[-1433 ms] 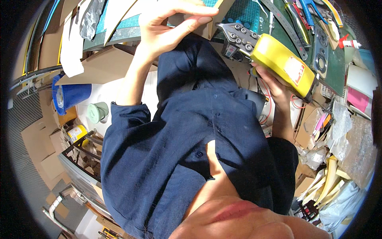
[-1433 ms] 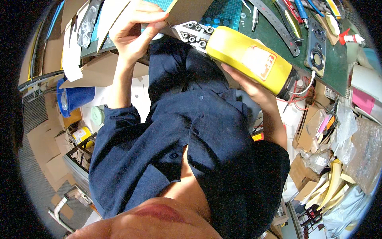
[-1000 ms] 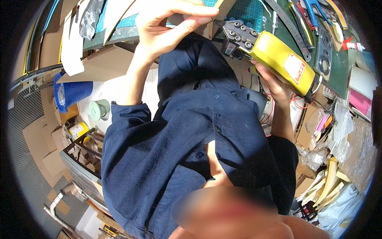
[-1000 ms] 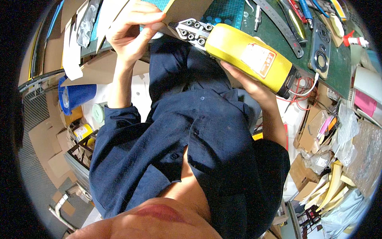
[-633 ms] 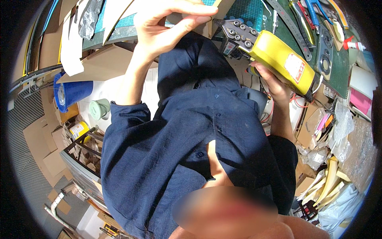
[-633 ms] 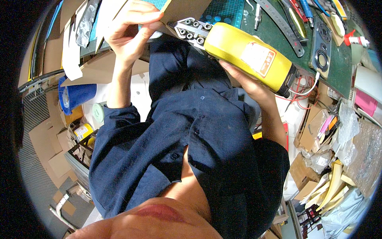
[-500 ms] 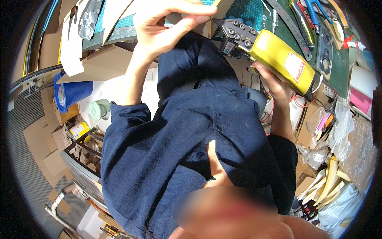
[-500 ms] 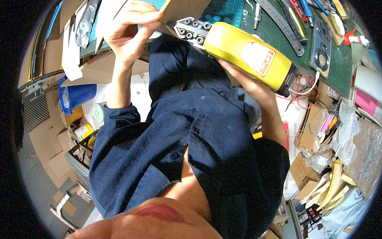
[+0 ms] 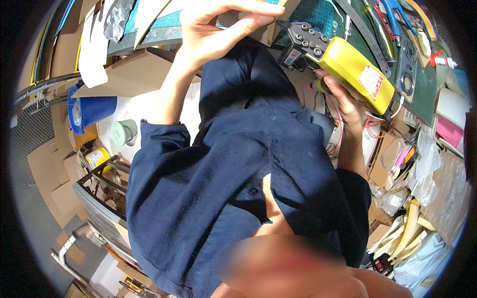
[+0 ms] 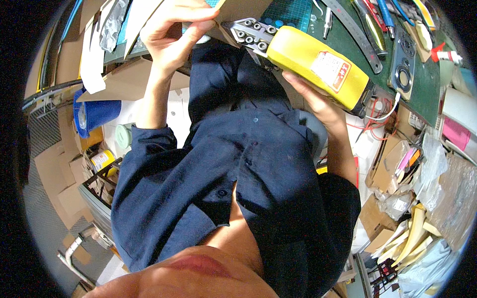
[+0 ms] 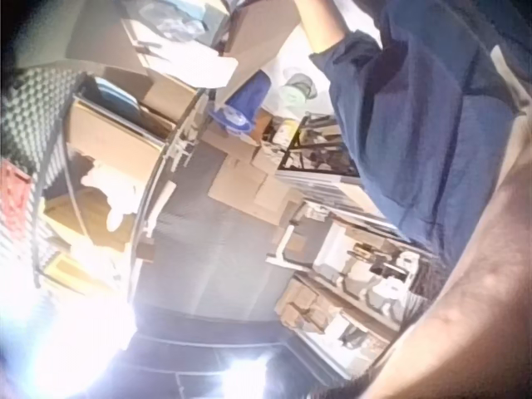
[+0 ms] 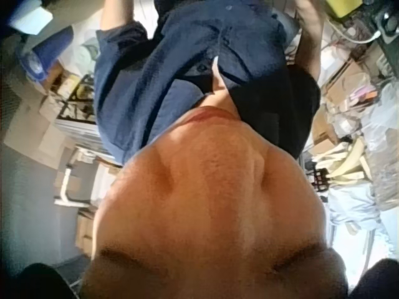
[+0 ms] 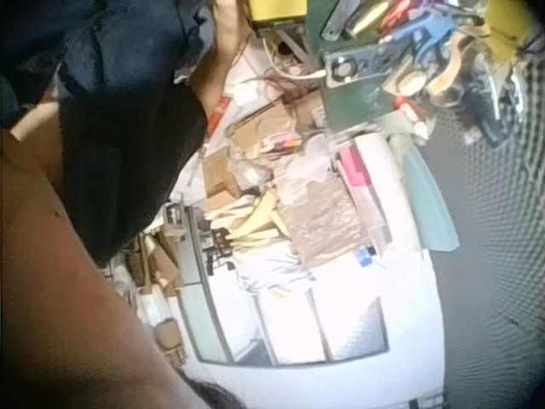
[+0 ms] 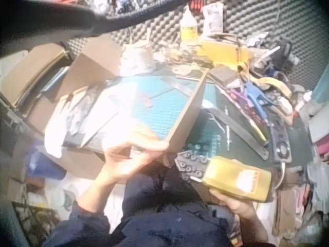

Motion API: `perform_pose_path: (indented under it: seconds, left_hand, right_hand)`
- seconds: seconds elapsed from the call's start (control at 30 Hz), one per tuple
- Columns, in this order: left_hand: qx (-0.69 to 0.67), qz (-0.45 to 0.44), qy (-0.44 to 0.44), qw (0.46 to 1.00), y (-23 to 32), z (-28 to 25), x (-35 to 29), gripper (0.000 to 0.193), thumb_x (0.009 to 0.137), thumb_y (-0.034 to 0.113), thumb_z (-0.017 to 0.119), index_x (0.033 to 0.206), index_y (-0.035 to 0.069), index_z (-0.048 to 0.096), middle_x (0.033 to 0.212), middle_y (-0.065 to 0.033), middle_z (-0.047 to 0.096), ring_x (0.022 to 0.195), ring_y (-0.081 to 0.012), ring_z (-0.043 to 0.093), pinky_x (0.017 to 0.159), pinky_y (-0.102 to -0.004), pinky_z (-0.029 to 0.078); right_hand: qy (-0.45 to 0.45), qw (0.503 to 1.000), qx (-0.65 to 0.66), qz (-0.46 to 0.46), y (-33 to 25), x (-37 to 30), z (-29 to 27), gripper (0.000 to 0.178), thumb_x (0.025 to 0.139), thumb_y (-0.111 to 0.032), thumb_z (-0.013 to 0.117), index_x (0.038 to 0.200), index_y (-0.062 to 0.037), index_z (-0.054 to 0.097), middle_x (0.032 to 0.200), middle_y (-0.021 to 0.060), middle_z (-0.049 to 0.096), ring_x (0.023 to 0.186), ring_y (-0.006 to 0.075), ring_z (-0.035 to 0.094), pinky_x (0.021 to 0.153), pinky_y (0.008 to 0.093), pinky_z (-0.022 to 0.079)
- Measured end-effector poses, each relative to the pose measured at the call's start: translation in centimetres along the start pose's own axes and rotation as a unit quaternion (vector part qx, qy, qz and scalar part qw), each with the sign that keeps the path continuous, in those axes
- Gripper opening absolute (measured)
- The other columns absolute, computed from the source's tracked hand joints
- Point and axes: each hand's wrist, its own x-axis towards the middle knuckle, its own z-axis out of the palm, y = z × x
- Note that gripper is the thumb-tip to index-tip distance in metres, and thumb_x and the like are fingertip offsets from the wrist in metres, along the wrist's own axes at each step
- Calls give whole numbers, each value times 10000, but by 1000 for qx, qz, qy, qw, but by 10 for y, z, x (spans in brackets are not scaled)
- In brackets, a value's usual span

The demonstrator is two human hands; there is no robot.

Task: The person folds and aligns cardboard pieces on a cutting mat, then uses a yellow staple gun to fasten the edges together. The person repeats this process on another piece, folding and stapling the cardboard to form a box-like structure.

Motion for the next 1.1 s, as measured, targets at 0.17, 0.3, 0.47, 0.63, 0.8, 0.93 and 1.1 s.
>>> perform_pose_path:
  seconds: [0.17, 0.3, 0.47, 0.63, 0.8, 0.93, 1.1]
  left_hand:
    - [38, -39, -3, 999, 6, -2, -2, 347, 774, -13, 688, 1115, 6, 626, 900, -91, 683, 809, -180, 635, 718, -283, 494]
    - [85, -78, 47, 992, 15, -4, -10, 551, 879, 142, 615, 1363, -17, 405, 1082, -132, 632, 973, -186, 602, 848, -308, 468]
    - [48, -144, 304, 940, 24, 27, -50, 224, 922, 25, 548, 1144, 15, 526, 957, -92, 607, 857, -145, 574, 822, -278, 463]
    - [-94, -340, 285, 891, 47, 70, -101, 301, 939, 73, 551, 1225, 19, 474, 1092, -95, 574, 967, -151, 569, 903, -288, 456]
    - [-333, -400, 287, 804, 46, 81, -94, 414, 983, 211, 495, 1325, -8, 414, 1252, -168, 549, 1121, -233, 578, 997, -344, 452]
    - [-369, -419, 291, 777, 51, 83, -90, 423, 980, 219, 501, 1318, -21, 423, 1268, -175, 544, 1144, -241, 573, 1007, -344, 452]
    - [-409, -434, 279, 752, 55, 85, -85, 437, 965, 210, 526, 1315, -33, 429, 1297, -189, 530, 1194, -251, 543, 1026, -325, 443]
  right_hand:
    - [37, 996, 32, -79, 11, -3, -6, 310, 851, -63, 660, 1154, -11, 620, 1046, 87, 686, 974, 181, 646, 873, 307, 496]
    - [82, 992, 56, -83, 13, -13, -8, 271, 841, -44, 658, 1108, -4, 637, 986, 88, 696, 914, 186, 660, 833, 304, 503]
    - [129, 986, 49, -97, 30, -26, -15, 290, 829, -27, 650, 1112, 33, 619, 1022, 108, 669, 888, 211, 659, 869, 336, 492]
    - [142, 984, 59, -88, 42, -32, -16, 291, 835, -49, 643, 1112, 34, 615, 1004, 107, 669, 879, 213, 659, 848, 330, 504]
    - [170, 979, 96, -55, 55, -29, -13, 391, 838, -20, 627, 1214, 24, 531, 1090, 126, 621, 881, 222, 651, 841, 368, 535]
    - [166, 977, 112, -71, 54, -26, -9, 363, 845, -24, 631, 1194, 27, 548, 1080, 123, 626, 887, 212, 649, 829, 346, 541]
    - [175, 976, 111, -66, 53, -22, -5, 343, 850, -32, 634, 1180, 25, 562, 1083, 126, 627, 890, 206, 647, 808, 332, 551]
